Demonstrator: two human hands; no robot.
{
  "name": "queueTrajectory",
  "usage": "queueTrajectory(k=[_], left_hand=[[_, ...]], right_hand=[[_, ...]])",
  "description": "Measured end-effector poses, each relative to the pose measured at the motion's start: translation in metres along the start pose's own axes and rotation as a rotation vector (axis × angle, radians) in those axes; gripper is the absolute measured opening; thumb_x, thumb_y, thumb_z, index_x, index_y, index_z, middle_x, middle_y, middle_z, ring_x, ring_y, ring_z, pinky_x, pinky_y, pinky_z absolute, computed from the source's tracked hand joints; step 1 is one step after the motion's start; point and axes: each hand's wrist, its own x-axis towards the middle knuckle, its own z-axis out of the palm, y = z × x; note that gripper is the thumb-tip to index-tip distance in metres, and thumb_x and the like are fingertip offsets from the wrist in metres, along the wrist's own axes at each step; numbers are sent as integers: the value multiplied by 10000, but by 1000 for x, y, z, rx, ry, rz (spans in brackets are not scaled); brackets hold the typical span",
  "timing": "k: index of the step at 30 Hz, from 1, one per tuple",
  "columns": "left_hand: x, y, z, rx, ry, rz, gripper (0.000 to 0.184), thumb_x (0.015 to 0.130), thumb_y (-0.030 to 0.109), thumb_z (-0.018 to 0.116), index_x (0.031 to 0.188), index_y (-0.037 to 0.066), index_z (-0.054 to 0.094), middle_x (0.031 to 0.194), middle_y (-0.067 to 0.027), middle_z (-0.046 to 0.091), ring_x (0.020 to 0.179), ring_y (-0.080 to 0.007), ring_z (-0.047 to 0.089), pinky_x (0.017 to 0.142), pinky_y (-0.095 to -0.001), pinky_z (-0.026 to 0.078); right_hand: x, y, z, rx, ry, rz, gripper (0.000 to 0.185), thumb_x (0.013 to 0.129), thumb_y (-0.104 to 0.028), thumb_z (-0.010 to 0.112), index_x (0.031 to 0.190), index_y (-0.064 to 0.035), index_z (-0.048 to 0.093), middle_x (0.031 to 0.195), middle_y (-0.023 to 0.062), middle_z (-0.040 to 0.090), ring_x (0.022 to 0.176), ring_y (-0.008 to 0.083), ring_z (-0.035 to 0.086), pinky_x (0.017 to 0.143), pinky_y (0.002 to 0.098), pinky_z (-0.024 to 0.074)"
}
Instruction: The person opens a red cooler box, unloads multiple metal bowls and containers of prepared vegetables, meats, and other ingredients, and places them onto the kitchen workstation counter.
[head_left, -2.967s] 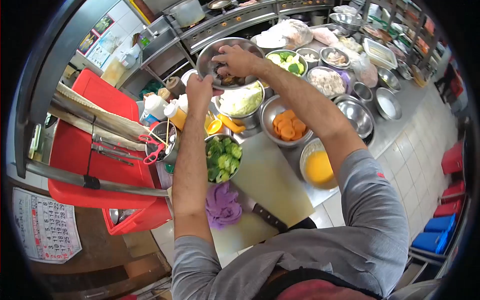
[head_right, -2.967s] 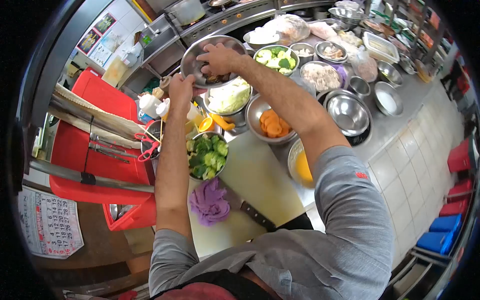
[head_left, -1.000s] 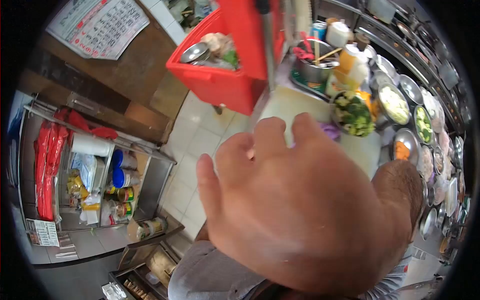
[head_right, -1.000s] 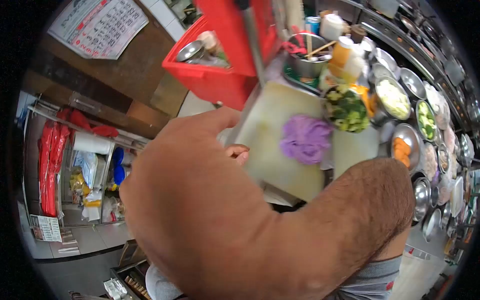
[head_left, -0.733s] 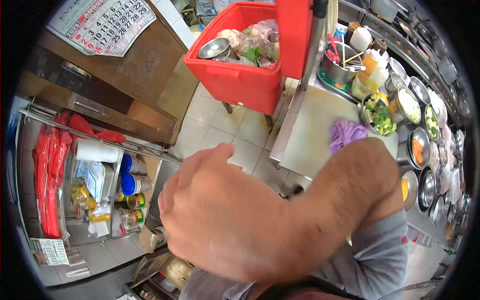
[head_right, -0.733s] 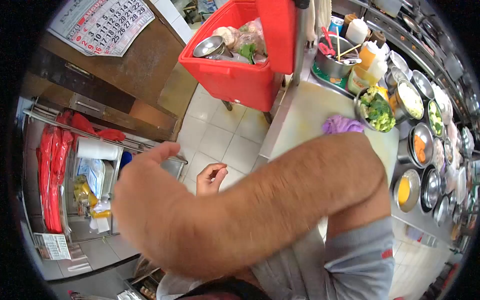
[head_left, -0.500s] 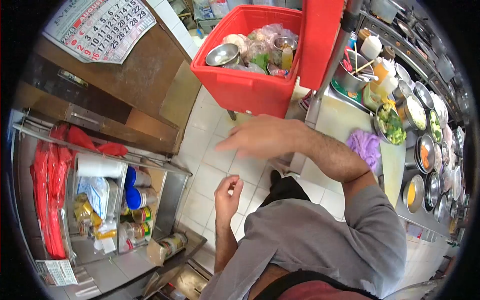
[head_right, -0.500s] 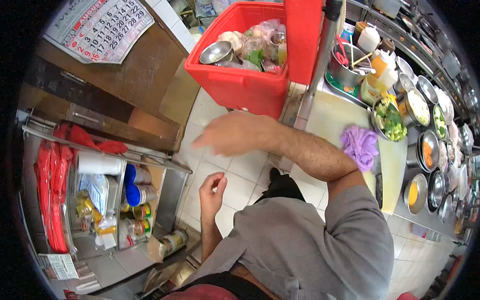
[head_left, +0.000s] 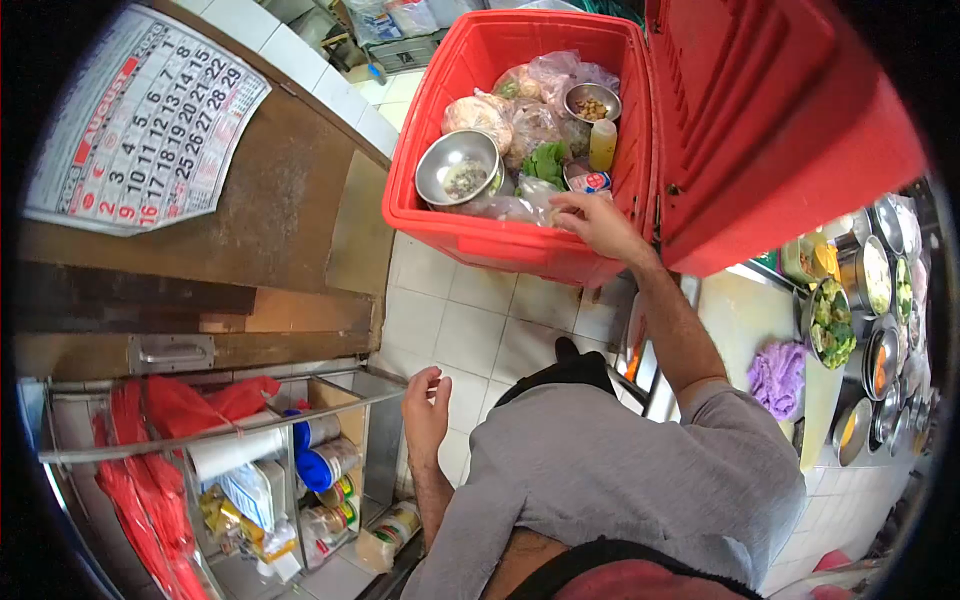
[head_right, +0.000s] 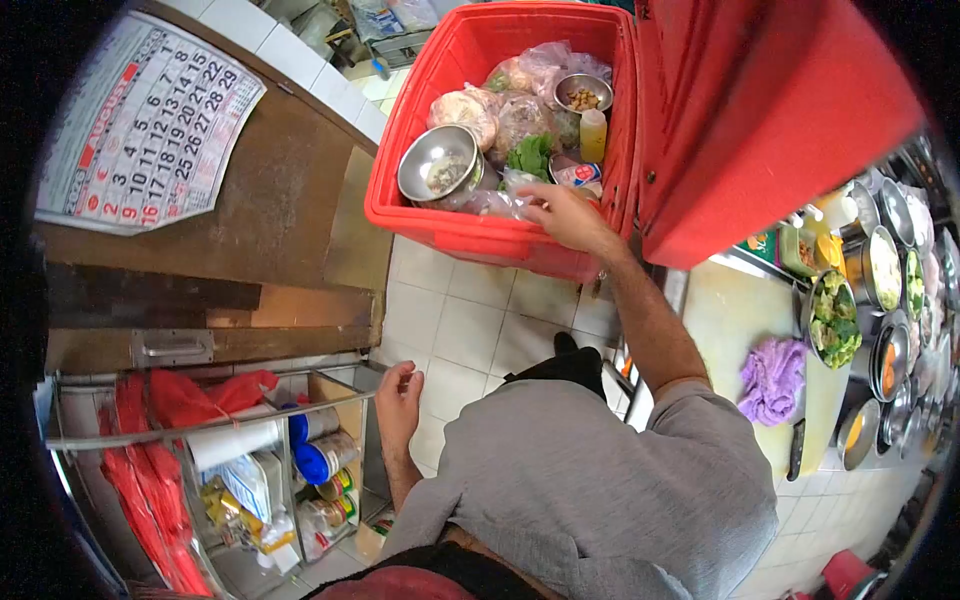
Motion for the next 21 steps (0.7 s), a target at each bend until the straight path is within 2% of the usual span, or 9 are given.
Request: queueTrajectory(k=[5, 7, 9, 13, 15, 17, 19, 20, 21], left_hand=[[76, -29, -12, -70, -35, 29, 216, 805, 119, 593, 976, -11, 572, 955, -118, 585, 801, -190, 581, 674, -285, 482], [108, -44, -24, -70, -51, 61, 219, 806, 130, 596, 977, -7, 578, 936, -101, 594, 782, -173, 577, 673, -276, 470], [143, -62, -38, -39, -90, 76, 203, 808, 109, 583, 974, -5, 564, 966, -124, 574, 821, -198, 576, 685, -295, 488], [222, -90, -75, -88, -119, 125, 229, 804, 127, 595, 981, -18, 579, 932, -105, 595, 802, -172, 579, 711, -274, 470], [260, -107, -97, -51, -151, 180, 224, 805, 116, 592, 986, -17, 579, 926, -104, 596, 797, -168, 579, 712, -269, 467], [295, -120, -122, -51, -175, 239, 217, 809, 109, 590, 982, -21, 577, 923, -99, 592, 783, -157, 572, 713, -263, 465], [326, -130, -146, -60, -233, 230, 215, 810, 119, 580, 984, -7, 565, 984, -121, 572, 837, -207, 581, 701, -299, 477], [339, -131, -157, -44, -245, 222, 223, 807, 116, 584, 988, -12, 563, 978, -121, 573, 840, -204, 582, 707, -298, 480], [350, -132, -164, -44, -263, 227, 223, 807, 116, 584, 988, -12, 563, 978, -121, 573, 840, -204, 582, 707, -298, 480]], right_hand=[[54, 3, 28, 102, 91, 108, 275, 828, -128, 562, 1060, 19, 551, 758, 48, 594, 623, 96, 547, 571, 238, 446], [75, 9, 36, 250, 213, 249, 254, 807, -128, 570, 1023, 5, 580, 761, 91, 619, 617, 132, 579, 580, 273, 474], [99, 15, 42, 236, 364, 252, 253, 806, -131, 577, 1013, 15, 581, 742, 71, 613, 597, 110, 565, 553, 252, 462], [153, 2, 54, 44, 511, 225, 263, 803, -145, 572, 1000, 29, 583, 788, 107, 637, 683, 140, 597, 632, 276, 478], [183, -15, 72, 1, 569, 236, 292, 794, -168, 568, 1009, 29, 582, 833, 153, 644, 763, 185, 620, 692, 305, 481], [223, -31, 90, -165, 578, 227, 328, 774, -194, 572, 1022, 20, 582, 874, 185, 636, 815, 247, 626, 731, 335, 481], [269, -30, 103, -362, 450, 259, 350, 738, -196, 592, 1018, 14, 589, 847, 181, 636, 775, 266, 626, 718, 352, 479], [289, -26, 109, -486, 431, 285, 396, 686, -236, 625, 1001, 2, 605, 852, 197, 631, 800, 296, 624, 727, 360, 482], [303, -19, 112, -488, 439, 302, 396, 686, -236, 625, 1001, 2, 605, 852, 197, 631, 800, 296, 624, 727, 360, 482]])
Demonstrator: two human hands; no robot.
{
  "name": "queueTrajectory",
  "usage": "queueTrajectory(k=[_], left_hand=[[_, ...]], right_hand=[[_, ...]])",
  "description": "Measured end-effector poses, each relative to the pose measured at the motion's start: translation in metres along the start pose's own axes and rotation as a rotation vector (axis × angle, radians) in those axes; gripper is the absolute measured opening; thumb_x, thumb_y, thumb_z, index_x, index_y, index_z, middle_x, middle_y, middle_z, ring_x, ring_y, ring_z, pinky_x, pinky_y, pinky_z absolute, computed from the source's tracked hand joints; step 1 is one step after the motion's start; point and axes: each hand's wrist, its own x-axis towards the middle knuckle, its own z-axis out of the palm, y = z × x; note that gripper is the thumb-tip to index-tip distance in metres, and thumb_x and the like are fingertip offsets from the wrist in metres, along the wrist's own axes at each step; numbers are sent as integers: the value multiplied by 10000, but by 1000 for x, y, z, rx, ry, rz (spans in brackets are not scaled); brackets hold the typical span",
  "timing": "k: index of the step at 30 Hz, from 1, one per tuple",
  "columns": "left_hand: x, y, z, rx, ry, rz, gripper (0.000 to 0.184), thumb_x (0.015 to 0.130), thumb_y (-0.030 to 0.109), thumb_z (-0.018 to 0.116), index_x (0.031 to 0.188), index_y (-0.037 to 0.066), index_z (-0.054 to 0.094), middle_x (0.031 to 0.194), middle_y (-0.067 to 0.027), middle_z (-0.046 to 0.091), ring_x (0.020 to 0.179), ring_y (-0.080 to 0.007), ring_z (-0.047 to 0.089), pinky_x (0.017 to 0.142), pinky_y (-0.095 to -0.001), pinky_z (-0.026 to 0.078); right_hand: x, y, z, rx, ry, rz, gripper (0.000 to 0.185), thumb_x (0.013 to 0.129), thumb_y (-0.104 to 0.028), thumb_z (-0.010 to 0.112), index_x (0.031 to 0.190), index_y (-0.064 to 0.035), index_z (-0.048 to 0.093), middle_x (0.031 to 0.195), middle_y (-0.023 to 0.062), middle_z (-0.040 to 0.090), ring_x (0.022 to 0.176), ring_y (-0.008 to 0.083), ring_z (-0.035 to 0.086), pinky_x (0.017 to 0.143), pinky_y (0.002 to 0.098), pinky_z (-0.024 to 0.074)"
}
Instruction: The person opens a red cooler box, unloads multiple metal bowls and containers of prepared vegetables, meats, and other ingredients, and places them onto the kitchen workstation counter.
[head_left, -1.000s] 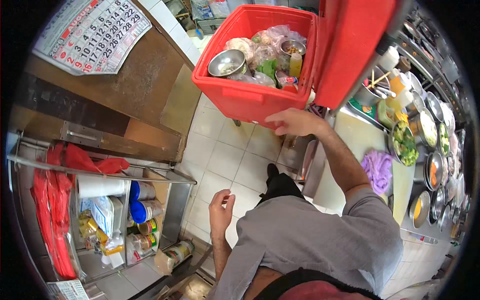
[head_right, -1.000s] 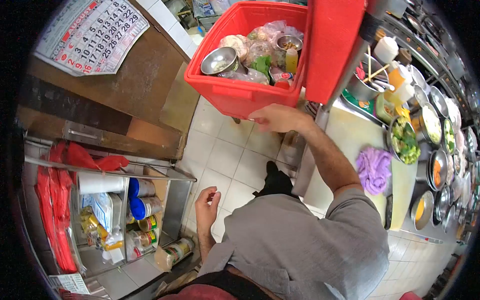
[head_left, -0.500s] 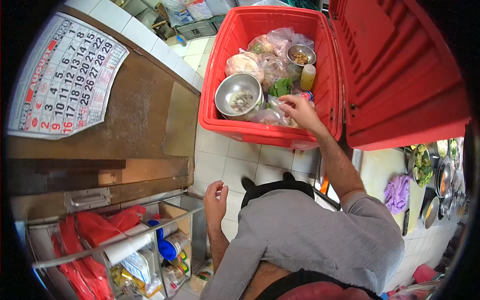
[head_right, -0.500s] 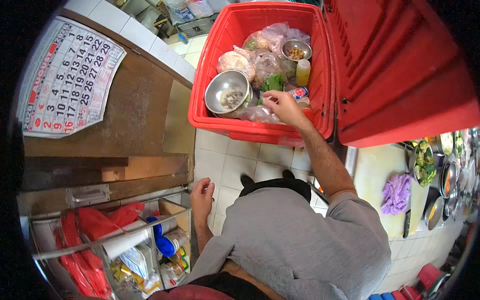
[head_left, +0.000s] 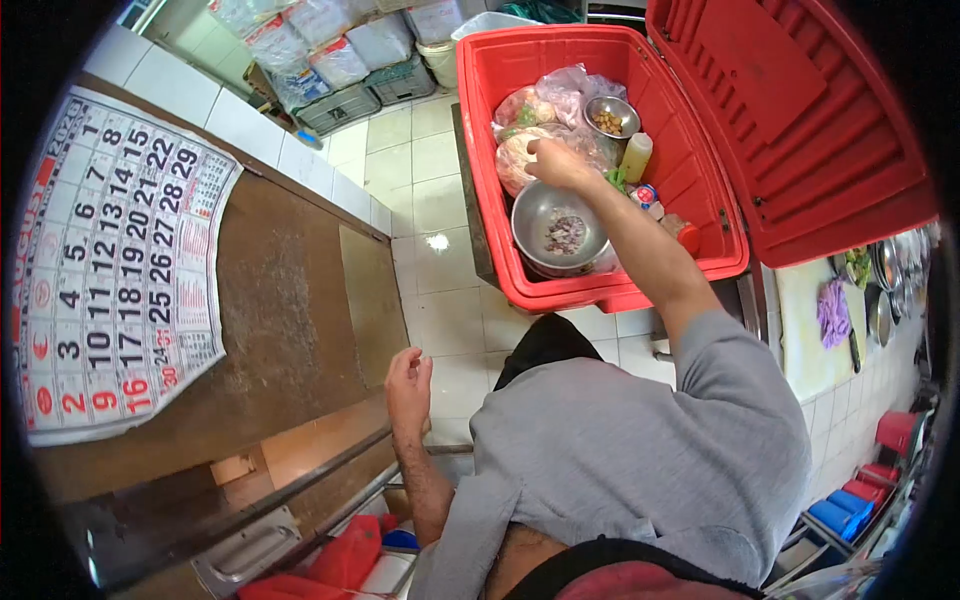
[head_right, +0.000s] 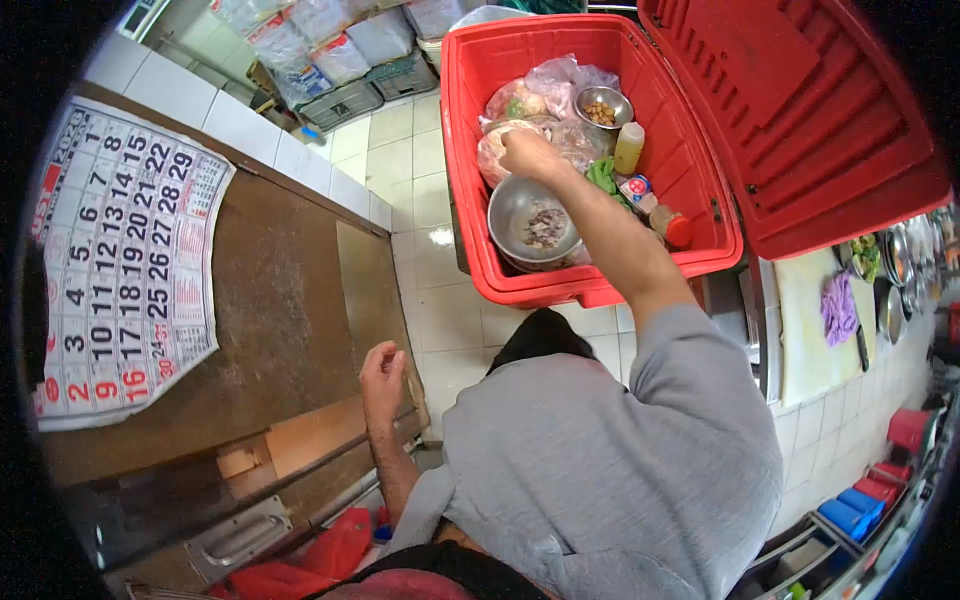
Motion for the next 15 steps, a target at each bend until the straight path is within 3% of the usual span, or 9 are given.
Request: queueTrajectory(k=[2, 3, 6, 8, 9, 11, 12, 15], left_hand=[[22, -6, -16, -1, 22, 51, 218, 805, 111, 584, 978, -19, 563, 959, -115, 575, 831, -194, 580, 708, -288, 484], [33, -12, -19, -3, 15, 61, 218, 805, 111, 584, 978, -19, 563, 959, -115, 575, 831, -194, 580, 708, -288, 484], [64, -26, -17, -69, -9, 60, 214, 807, 107, 581, 973, -27, 563, 953, -111, 572, 828, -186, 577, 706, -285, 488], [85, -30, -12, -131, -88, 58, 212, 812, 82, 582, 997, -20, 566, 954, -72, 570, 810, -126, 558, 719, -250, 466], [97, -29, -11, -128, -112, 82, 213, 808, 96, 580, 980, -27, 564, 953, -116, 569, 825, -183, 575, 705, -285, 493], [124, -29, -11, -112, -156, 105, 211, 807, 96, 583, 980, -25, 564, 953, -115, 570, 827, -183, 576, 704, -284, 493], [143, -27, -13, -108, -184, 125, 210, 806, 96, 585, 979, -22, 564, 952, -115, 570, 828, -184, 576, 702, -283, 493], [198, -27, -26, -29, -261, 168, 207, 806, 97, 589, 974, -20, 562, 949, -113, 569, 800, -178, 581, 693, -279, 491]], right_hand=[[23, -9, 9, -396, -409, 108, 417, 642, -272, 657, 961, -4, 629, 884, 199, 629, 837, 297, 621, 753, 366, 479], [34, -6, 14, -403, -521, 118, 440, 598, -287, 680, 933, -5, 641, 910, 195, 627, 859, 292, 618, 755, 371, 481], [51, 13, 46, -464, -533, 131, 419, 592, -261, 675, 916, 2, 642, 905, 187, 631, 848, 290, 623, 726, 373, 492], [58, 20, 55, -483, -546, 149, 408, 589, -247, 672, 908, 6, 643, 903, 183, 633, 842, 289, 625, 711, 374, 497], [62, 25, 59, -481, -553, 167, 392, 586, -241, 672, 891, 4, 648, 891, 182, 636, 823, 282, 629, 692, 376, 499], [69, 19, 48, -490, -660, 179, 338, 578, -228, 666, 824, 3, 660, 843, 175, 643, 748, 262, 640, 616, 385, 499], [62, 12, 40, -373, -545, 185, 305, 570, -212, 659, 790, -1, 664, 795, 178, 642, 697, 254, 640, 568, 389, 491], [67, 9, 29, -259, -598, 269, 276, 583, -196, 637, 787, -12, 662, 738, 177, 638, 663, 262, 634, 547, 381, 483]])
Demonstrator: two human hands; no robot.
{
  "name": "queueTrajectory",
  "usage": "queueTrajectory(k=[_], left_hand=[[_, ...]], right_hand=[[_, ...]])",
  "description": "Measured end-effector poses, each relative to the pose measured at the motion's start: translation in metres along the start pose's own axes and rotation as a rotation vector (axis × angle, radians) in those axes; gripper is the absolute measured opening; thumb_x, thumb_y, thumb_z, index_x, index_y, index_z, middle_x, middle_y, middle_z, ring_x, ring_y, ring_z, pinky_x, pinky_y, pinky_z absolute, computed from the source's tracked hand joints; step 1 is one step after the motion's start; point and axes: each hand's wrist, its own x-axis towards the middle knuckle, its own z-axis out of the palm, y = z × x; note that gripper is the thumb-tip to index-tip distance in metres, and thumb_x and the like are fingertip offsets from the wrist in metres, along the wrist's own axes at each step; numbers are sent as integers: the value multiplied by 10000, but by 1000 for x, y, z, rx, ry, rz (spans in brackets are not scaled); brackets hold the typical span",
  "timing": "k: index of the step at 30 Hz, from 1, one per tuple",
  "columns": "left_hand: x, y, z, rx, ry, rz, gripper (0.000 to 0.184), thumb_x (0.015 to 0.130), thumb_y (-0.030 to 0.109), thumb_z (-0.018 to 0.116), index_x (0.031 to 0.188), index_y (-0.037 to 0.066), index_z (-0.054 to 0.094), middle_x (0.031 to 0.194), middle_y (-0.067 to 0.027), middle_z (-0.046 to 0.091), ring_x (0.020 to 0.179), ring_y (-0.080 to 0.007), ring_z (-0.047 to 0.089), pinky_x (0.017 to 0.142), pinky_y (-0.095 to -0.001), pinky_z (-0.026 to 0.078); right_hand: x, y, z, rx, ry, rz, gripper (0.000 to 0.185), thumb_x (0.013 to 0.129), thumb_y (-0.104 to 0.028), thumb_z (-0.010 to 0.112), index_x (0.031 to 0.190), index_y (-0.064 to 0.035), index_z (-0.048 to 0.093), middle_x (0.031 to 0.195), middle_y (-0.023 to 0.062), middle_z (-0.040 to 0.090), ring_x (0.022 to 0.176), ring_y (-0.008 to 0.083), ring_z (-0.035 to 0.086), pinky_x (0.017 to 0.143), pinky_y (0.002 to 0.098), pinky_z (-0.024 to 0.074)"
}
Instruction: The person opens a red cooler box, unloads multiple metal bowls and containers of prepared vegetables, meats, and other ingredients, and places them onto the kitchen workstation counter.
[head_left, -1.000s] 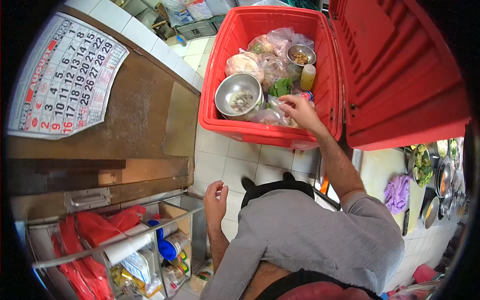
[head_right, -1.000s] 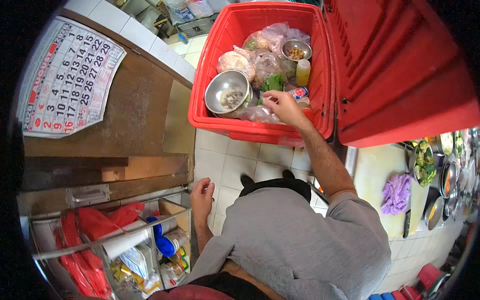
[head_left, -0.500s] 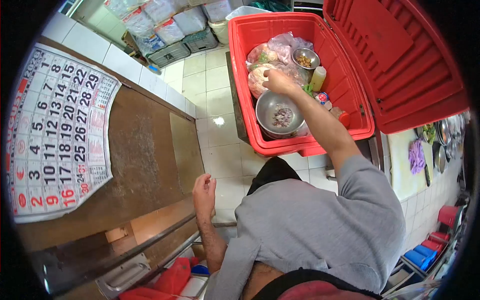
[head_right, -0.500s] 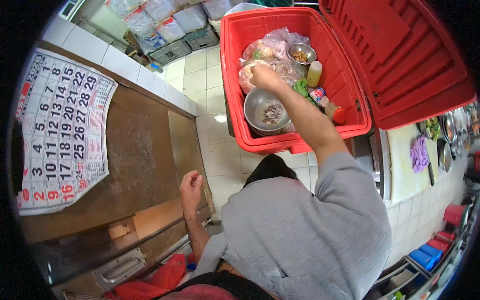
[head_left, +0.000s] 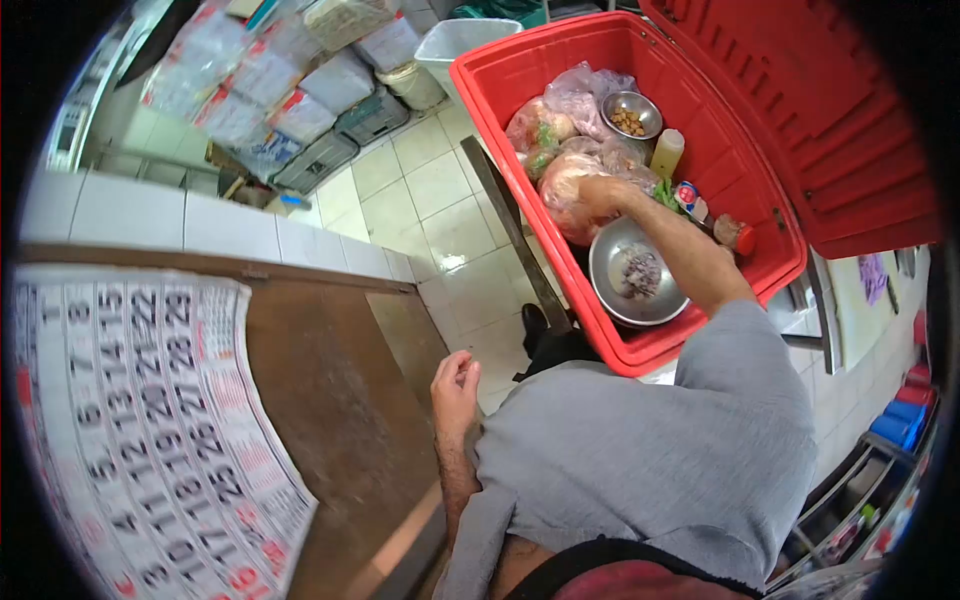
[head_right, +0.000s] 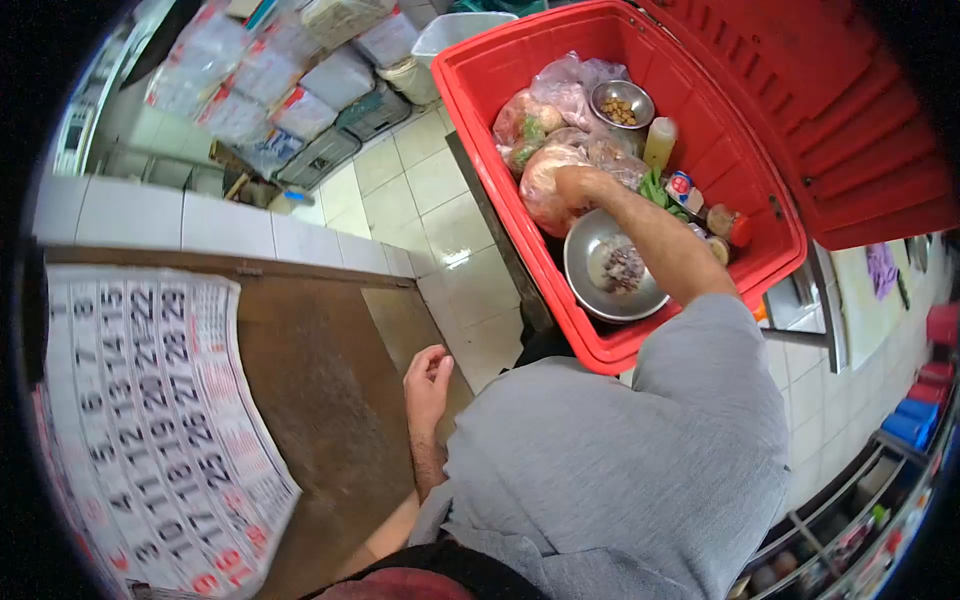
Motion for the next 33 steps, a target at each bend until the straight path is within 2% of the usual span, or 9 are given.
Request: queueTrajectory(k=[4, 9, 14, 19, 25, 29, 31, 32, 33], left_hand=[[68, 0, -36, 23, -83, -3, 204, 813, 99, 593, 981, -14, 571, 929, -76, 579, 773, -124, 558, 686, -251, 462], [148, -6, -63, 130, -137, 27, 201, 819, 105, 588, 980, -15, 575, 887, -67, 585, 772, -121, 554, 683, -243, 454], [217, -25, -65, 91, -267, 98, 192, 809, 84, 585, 968, -21, 565, 882, -106, 584, 761, -162, 581, 680, -262, 478], [299, -44, -79, 157, -427, 179, 194, 813, 107, 584, 959, -20, 567, 880, -112, 584, 746, -164, 574, 661, -271, 473], [415, -38, -110, 95, -400, 386, 210, 813, 129, 592, 974, -6, 584, 855, -74, 605, 733, -138, 551, 661, -259, 454], [474, -13, -110, 109, -476, 461, 211, 818, 132, 588, 982, -1, 584, 857, -71, 605, 748, -128, 551, 677, -256, 453], [495, 0, -99, 74, -514, 465, 213, 821, 133, 585, 988, 0, 583, 855, -69, 603, 753, -124, 551, 682, -255, 452], [503, 8, -90, 39, -544, 454, 216, 823, 133, 583, 994, 1, 582, 852, -68, 602, 757, -120, 550, 687, -254, 450], [509, 18, -80, 40, -552, 469, 216, 823, 133, 583, 994, 1, 582, 852, -68, 602, 757, -120, 550, 687, -254, 450]], right_hand=[[11, 11, 0, 58, -6, -44, 189, 620, -165, 595, 730, -18, 635, 646, 153, 618, 596, 239, 619, 516, 359, 475], [20, 29, 1, 215, -201, 36, 179, 600, -105, 609, 757, -20, 610, 625, 126, 603, 540, 222, 589, 483, 363, 449], [4, 26, -8, 294, -224, 206, 207, 549, -74, 608, 746, -17, 584, 655, 128, 595, 585, 233, 581, 519, 373, 444], [-3, 12, 3, 278, 119, 330, 198, 533, -58, 579, 723, -3, 565, 675, 137, 596, 638, 260, 582, 561, 381, 444], [7, -12, 12, 328, 169, 673, 241, 592, -95, 600, 826, -34, 600, 799, 142, 630, 770, 280, 604, 655, 359, 462], [14, -22, -8, 366, 220, 706, 280, 658, -138, 609, 918, -34, 593, 884, 146, 631, 823, 279, 604, 693, 350, 467], [28, -14, -24, 456, 524, 743, 311, 706, -154, 603, 989, -27, 574, 908, 147, 625, 836, 261, 596, 721, 355, 467], [40, -1, -23, 433, 666, 712, 289, 749, -176, 585, 986, -11, 574, 844, 131, 623, 736, 223, 605, 653, 331, 488], [53, 10, -22, 437, 680, 722, 289, 749, -176, 585, 986, -11, 574, 844, 131, 623, 736, 223, 605, 653, 331, 488]])
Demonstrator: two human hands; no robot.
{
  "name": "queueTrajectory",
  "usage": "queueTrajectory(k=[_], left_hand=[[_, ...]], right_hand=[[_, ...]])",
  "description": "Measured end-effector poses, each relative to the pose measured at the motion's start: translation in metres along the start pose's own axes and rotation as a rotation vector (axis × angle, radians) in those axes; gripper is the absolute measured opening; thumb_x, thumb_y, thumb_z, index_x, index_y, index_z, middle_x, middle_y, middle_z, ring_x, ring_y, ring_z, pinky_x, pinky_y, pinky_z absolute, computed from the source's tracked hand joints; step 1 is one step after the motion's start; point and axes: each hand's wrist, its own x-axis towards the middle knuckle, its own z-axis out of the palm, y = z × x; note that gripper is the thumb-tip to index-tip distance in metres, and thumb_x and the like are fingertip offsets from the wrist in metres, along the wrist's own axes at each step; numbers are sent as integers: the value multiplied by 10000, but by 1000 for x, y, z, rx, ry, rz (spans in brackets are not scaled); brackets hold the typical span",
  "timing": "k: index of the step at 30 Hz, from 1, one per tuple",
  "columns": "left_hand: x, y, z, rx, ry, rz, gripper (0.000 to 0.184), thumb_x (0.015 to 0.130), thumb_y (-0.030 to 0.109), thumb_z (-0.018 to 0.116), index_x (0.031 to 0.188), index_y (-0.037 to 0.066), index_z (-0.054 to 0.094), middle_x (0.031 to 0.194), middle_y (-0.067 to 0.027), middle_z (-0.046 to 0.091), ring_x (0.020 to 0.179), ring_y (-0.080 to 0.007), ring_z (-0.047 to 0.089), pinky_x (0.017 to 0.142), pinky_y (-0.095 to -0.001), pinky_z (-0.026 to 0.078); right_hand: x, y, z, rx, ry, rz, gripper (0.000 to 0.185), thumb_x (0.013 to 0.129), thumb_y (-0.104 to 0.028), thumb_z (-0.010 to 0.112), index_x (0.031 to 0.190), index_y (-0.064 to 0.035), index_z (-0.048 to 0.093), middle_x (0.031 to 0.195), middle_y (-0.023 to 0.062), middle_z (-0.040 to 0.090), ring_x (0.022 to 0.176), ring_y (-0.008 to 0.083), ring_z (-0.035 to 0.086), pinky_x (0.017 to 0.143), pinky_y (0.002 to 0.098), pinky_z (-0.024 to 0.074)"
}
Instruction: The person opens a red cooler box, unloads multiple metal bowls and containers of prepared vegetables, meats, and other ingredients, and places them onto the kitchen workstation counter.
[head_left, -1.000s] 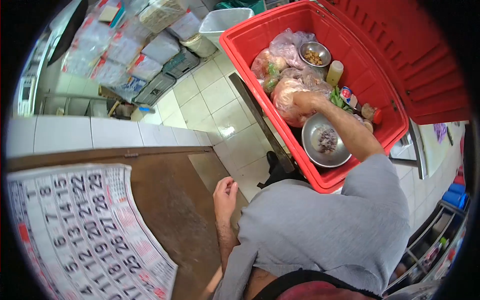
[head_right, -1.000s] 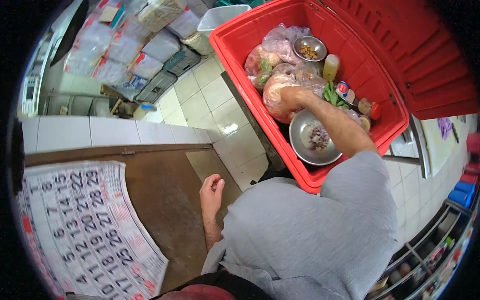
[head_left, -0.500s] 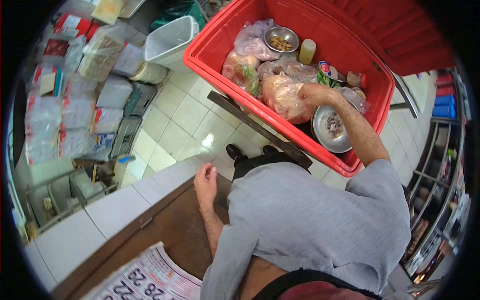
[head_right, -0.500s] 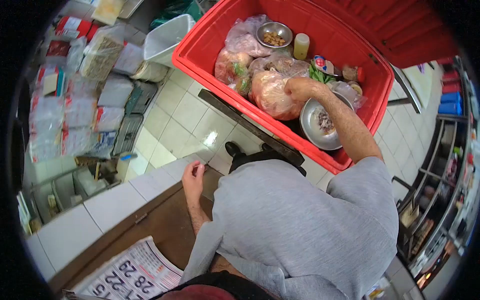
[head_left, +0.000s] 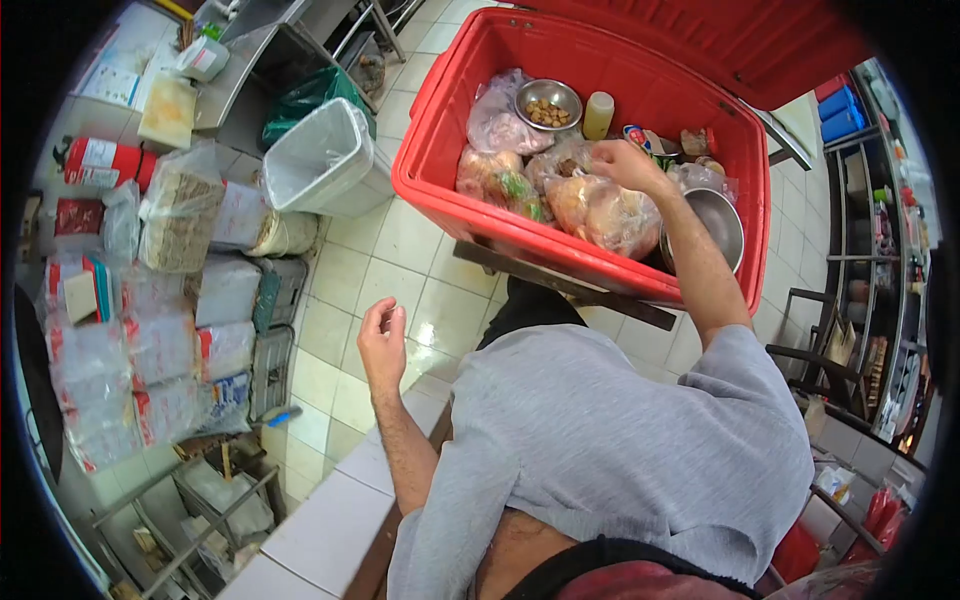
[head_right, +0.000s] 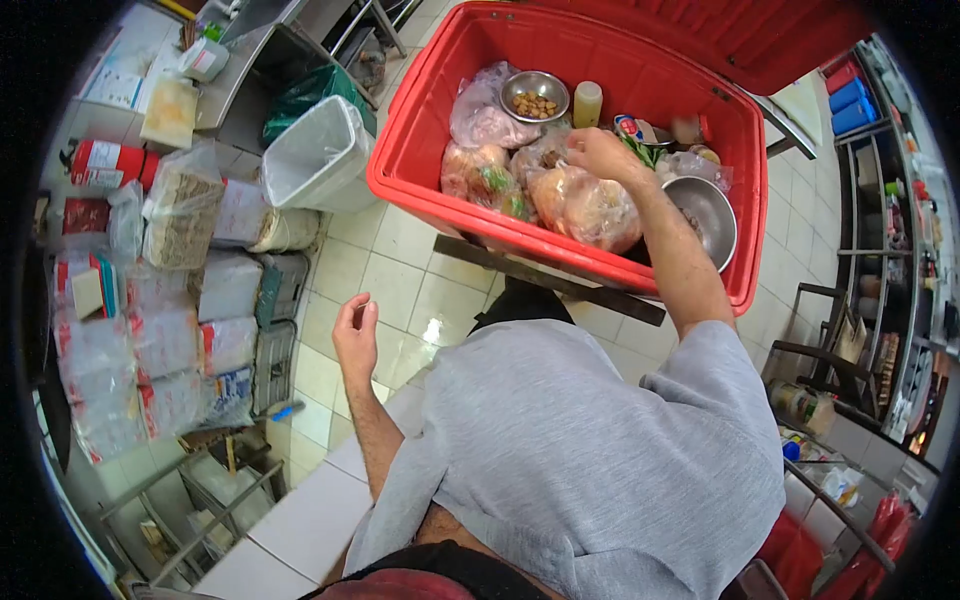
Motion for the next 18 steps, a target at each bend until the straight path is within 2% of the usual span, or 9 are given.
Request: queueTrajectory(k=[2, 4, 6, 8, 10, 11, 14, 18], left_hand=[[25, 17, 13, -50, -57, 26, 200, 811, 105, 582, 970, -16, 577, 920, -93, 594, 782, -163, 576, 692, -278, 472], [47, 30, 29, -55, -96, 81, 195, 814, 102, 579, 970, -14, 578, 896, -91, 595, 778, -160, 572, 694, -275, 467], [67, 45, 45, -68, -98, 121, 189, 819, 97, 572, 973, -12, 580, 866, -90, 597, 772, -153, 566, 693, -270, 460], [85, 57, 57, -51, -137, 183, 180, 821, 90, 569, 970, -10, 583, 849, -91, 597, 764, -148, 559, 688, -269, 453], [103, 62, 66, -54, -178, 240, 169, 820, 82, 571, 960, -10, 587, 853, -91, 598, 756, -150, 558, 682, -272, 451], [110, 71, 69, -39, -176, 251, 157, 816, 74, 573, 947, -12, 587, 850, -90, 599, 747, -152, 556, 677, -274, 449], [135, 78, 82, -53, -172, 303, 149, 820, 69, 567, 942, -14, 585, 862, -90, 599, 754, -153, 561, 680, -280, 453], [158, 94, 98, -13, -222, 328, 148, 821, 69, 563, 942, -15, 583, 882, -100, 597, 765, -168, 570, 686, -287, 459]], right_hand=[[34, -10, 14, 427, -25, 233, 299, 774, -204, 578, 990, 2, 562, 780, 108, 602, 616, 184, 594, 542, 293, 495], [75, 0, 40, 663, -18, 406, 338, 782, -237, 583, 996, 22, 543, 748, 105, 579, 548, 180, 583, 451, 284, 482], [116, 14, 60, 727, 89, 620, 372, 777, -233, 589, 1031, 32, 528, 746, 125, 574, 563, 211, 585, 448, 326, 497], [151, 33, 75, 919, 158, 881, 389, 772, -233, 598, 1041, 38, 523, 814, 145, 581, 574, 238, 586, 446, 358, 505], [173, 50, 98, 1160, 364, 1011, 388, 771, -222, 604, 1044, 39, 516, 888, 168, 578, 594, 267, 592, 444, 381, 518], [190, 59, 120, 1253, 584, 994, 366, 758, -190, 622, 1033, 31, 523, 937, 188, 569, 612, 276, 597, 434, 390, 527], [213, 69, 140, 1312, 700, 1111, 332, 759, -140, 620, 1026, 31, 524, 913, 187, 570, 615, 265, 598, 424, 381, 532], [210, 74, 133, 1356, 650, 1100, 333, 760, -106, 619, 1041, 31, 506, 896, 175, 574, 614, 249, 599, 415, 383, 530]])
